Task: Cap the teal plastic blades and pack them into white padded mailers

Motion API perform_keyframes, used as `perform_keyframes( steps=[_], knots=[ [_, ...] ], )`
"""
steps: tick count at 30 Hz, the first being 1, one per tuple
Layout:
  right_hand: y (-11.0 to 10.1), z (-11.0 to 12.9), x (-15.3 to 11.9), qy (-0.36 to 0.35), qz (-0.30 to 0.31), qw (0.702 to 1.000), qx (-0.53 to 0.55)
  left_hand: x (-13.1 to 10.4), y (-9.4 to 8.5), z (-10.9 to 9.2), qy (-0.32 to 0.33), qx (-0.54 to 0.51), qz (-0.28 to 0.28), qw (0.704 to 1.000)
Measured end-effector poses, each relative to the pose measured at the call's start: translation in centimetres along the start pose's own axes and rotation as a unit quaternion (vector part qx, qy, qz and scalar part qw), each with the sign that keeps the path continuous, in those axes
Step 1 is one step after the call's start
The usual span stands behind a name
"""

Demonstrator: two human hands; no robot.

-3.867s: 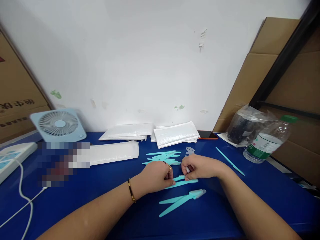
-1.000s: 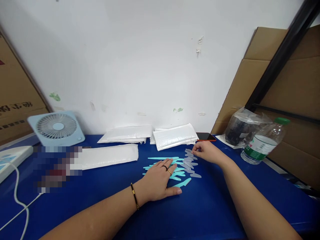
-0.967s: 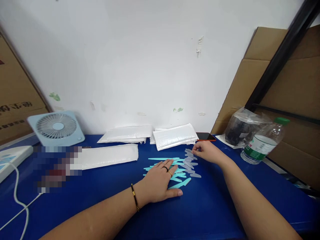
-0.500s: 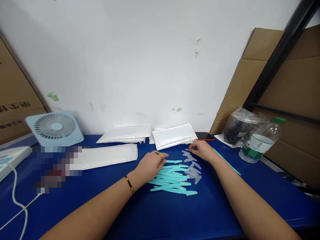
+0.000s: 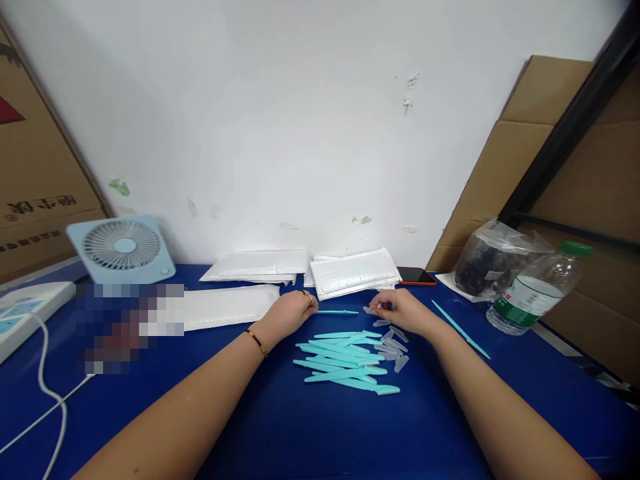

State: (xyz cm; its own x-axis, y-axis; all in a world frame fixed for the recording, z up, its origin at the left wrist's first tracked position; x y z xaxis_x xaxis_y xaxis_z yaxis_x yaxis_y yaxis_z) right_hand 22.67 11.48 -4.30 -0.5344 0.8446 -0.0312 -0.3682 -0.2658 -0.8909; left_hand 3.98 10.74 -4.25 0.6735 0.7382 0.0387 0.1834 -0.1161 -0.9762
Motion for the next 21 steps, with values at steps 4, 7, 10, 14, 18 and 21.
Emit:
perform_keyframes(
  steps=[4, 7, 10, 14, 18, 21],
  knots=[
    [0.6, 1.4, 0.5, -0.012, 0.000, 0.998, -0.068, 0.0, -0.1, 0.2, -0.001, -0.004, 0.001, 1.000],
    [0.9, 1.8, 0.8, -0.020, 0.001, 0.996, -0.089, 0.1, 0.0, 0.1, -0.003, -0.012, 0.005, 1.000],
    [1.3, 2.2, 1.1, -0.030, 0.006, 0.996, -0.085, 0.1, -0.1, -0.1, 0.000, -0.016, 0.003, 1.000],
    [2.0, 3.6, 2.0, -0.056, -0.001, 0.995, -0.078, 0.2, 0.0, 0.1, 0.004, -0.017, 0.001, 1.000],
    [1.8, 3.6, 2.4, -0.041, -0.013, 0.998, -0.045, 0.3, 0.2, 1.1, -0.030, -0.037, -0.001, 0.999],
    [0.5, 2.7, 1.5, -0.014, -0.018, 1.000, -0.014, 0.0, -0.3, 1.4, -0.048, -0.045, -0.027, 0.997]
  ],
)
Point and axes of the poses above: each hand's wrist, its own x-axis towards the middle knuckle, its own y-axis out of the palm, z = x × y, the point moved 10 cm from there along x, towards the middle knuckle, and after that the axes turned 13 degrees about z, right-handed, at the moved point
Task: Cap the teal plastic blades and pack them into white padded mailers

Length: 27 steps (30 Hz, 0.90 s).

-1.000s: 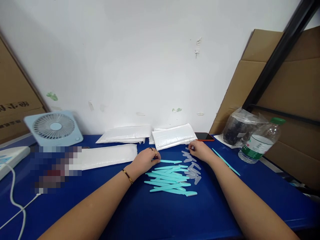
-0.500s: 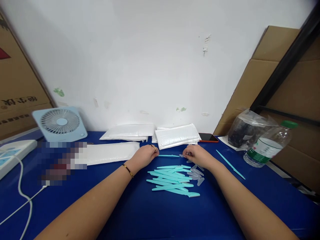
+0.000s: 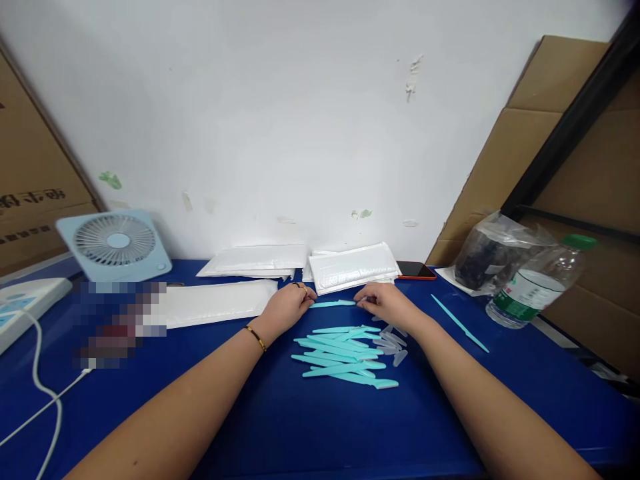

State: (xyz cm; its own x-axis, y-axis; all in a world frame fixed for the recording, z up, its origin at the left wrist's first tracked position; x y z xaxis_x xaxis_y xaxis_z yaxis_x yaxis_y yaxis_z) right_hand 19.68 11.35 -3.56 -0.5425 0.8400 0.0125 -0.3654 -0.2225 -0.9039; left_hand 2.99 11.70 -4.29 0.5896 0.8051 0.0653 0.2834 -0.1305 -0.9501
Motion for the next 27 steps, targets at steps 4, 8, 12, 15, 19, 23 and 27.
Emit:
perform_keyframes(
  steps=[4, 8, 12, 15, 19, 23, 27],
  knots=[
    [0.2, 0.0, -1.9, -0.014, 0.095, 0.994, 0.049, -0.4, -0.2, -1.3, 0.012, -0.032, -0.002, 0.999],
    [1.5, 0.4, -2.3, -0.011, 0.136, 0.990, 0.029, -0.5, 1.0, -3.4, 0.053, -0.070, 0.065, 0.994],
    [2.6, 0.2, -1.2, 0.024, 0.115, 0.991, 0.061, -0.4, 1.7, -3.3, 0.037, -0.062, 0.096, 0.993],
    [2.1, -0.3, -1.0, 0.042, 0.090, 0.993, 0.064, -0.4, 1.9, -2.3, -0.004, -0.055, 0.101, 0.993],
    [-0.4, -1.9, -2.0, 0.059, 0.046, 0.997, 0.036, -0.8, 1.5, -2.1, -0.016, -0.067, 0.083, 0.994],
    [-1.1, -3.2, -2.7, 0.065, 0.055, 0.996, -0.017, -1.0, 1.9, -2.6, -0.014, -0.071, 0.104, 0.992],
    [-0.2, -2.8, -2.2, 0.040, 0.073, 0.996, -0.038, -1.0, 1.8, -1.8, -0.051, -0.057, 0.097, 0.992]
  ],
)
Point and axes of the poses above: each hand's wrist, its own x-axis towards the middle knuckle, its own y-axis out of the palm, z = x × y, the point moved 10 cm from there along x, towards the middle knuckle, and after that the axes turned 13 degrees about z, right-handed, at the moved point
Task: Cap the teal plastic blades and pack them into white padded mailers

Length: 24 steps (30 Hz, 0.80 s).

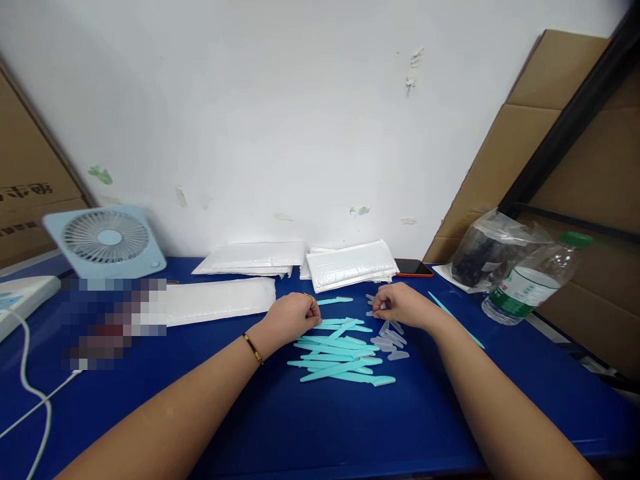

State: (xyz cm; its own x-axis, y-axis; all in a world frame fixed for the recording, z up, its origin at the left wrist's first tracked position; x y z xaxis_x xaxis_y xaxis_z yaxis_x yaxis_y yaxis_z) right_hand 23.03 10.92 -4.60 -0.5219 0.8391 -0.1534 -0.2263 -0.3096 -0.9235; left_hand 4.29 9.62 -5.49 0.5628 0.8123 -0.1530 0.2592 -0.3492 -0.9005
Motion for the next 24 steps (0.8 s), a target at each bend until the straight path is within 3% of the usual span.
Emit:
perform_keyframes(
  steps=[3, 9, 24],
  knots=[
    [0.0, 0.7, 0.3, -0.015, -0.014, 1.000, -0.011, 0.1, -0.3, 0.7, -0.018, -0.007, -0.012, 1.000],
    [0.5, 0.7, 0.3, -0.008, -0.004, 0.999, 0.049, 0.3, 0.3, 1.4, -0.029, -0.032, 0.021, 0.999],
    [1.2, 1.3, 0.6, -0.031, 0.040, 0.989, 0.139, 0.3, -0.6, 1.5, -0.039, 0.005, -0.023, 0.999]
  ],
)
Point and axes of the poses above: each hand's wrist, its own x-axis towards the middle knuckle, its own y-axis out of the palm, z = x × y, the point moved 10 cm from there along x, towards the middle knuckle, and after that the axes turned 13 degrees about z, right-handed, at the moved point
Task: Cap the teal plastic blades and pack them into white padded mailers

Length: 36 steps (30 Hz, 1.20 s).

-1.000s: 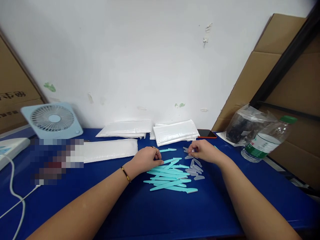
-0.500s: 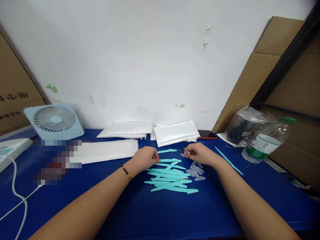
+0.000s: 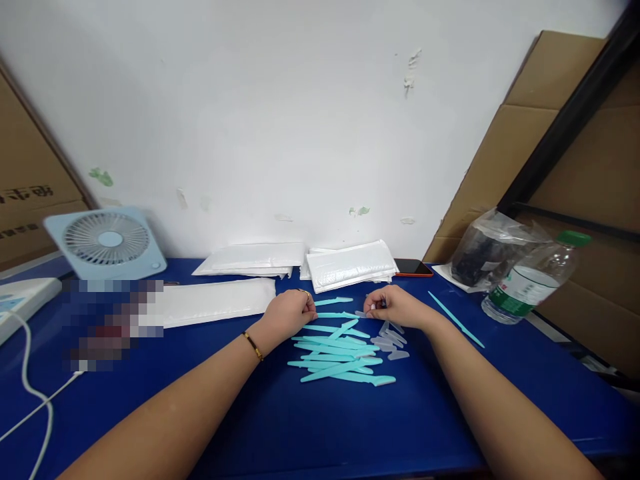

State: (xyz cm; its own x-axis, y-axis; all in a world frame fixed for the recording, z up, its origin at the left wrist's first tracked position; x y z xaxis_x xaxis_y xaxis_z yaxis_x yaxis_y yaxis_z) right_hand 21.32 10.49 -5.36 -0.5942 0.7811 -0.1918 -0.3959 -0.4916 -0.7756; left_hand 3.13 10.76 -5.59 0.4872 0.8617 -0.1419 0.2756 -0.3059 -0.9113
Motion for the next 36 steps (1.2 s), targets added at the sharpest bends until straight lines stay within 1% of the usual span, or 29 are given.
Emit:
perform_keyframes(
  steps=[5, 8, 10, 12, 15, 16, 18, 20, 22, 26, 30, 33, 36],
  knots=[
    [0.6, -0.3, 0.5, -0.005, 0.009, 1.000, 0.010, 0.2, 0.1, 0.0, 0.014, -0.002, -0.010, 1.000],
    [1.1, 0.3, 1.2, -0.019, -0.004, 1.000, 0.007, 0.5, 0.1, -0.2, 0.030, -0.011, -0.021, 0.999],
    [0.9, 0.6, 1.3, -0.023, -0.019, 1.000, -0.005, 0.5, 0.0, -0.3, 0.032, -0.018, -0.027, 0.999],
    [-0.2, 0.6, 0.8, -0.017, -0.047, 0.999, -0.022, 0.2, -0.3, -0.7, 0.034, -0.019, -0.039, 0.998],
    [-2.7, -0.2, -1.1, 0.015, -0.095, 0.994, -0.044, -0.6, -0.8, -1.9, 0.041, -0.021, -0.054, 0.997],
    [-3.3, -0.6, -1.7, 0.031, -0.097, 0.994, -0.049, -0.8, -0.7, -2.4, 0.044, -0.024, -0.044, 0.998],
    [-3.8, -1.3, -2.4, 0.062, -0.083, 0.993, -0.056, -1.1, 0.2, -3.4, 0.051, -0.032, -0.003, 0.998],
    [-3.4, -1.7, -2.5, 0.084, -0.067, 0.992, -0.068, -1.3, 1.0, -4.1, 0.056, -0.032, 0.023, 0.998],
    [-2.7, -1.6, -2.0, 0.092, -0.060, 0.990, -0.090, -1.3, 1.5, -4.3, 0.052, -0.033, 0.030, 0.998],
    [-1.2, -0.5, -0.5, 0.072, -0.055, 0.984, -0.155, -0.9, 2.3, -4.1, 0.033, -0.053, 0.052, 0.997],
    [-0.8, -0.4, 0.2, 0.079, -0.056, 0.972, -0.215, -0.9, 2.4, -3.8, 0.016, -0.073, 0.063, 0.995],
    [-0.8, -0.2, 0.2, 0.066, -0.053, 0.972, -0.217, -1.1, 2.8, -4.0, 0.010, -0.072, 0.081, 0.994],
    [-0.9, 0.3, -0.1, 0.031, -0.050, 0.981, -0.183, -1.3, 3.2, -4.4, 0.012, -0.062, 0.096, 0.993]
  ],
)
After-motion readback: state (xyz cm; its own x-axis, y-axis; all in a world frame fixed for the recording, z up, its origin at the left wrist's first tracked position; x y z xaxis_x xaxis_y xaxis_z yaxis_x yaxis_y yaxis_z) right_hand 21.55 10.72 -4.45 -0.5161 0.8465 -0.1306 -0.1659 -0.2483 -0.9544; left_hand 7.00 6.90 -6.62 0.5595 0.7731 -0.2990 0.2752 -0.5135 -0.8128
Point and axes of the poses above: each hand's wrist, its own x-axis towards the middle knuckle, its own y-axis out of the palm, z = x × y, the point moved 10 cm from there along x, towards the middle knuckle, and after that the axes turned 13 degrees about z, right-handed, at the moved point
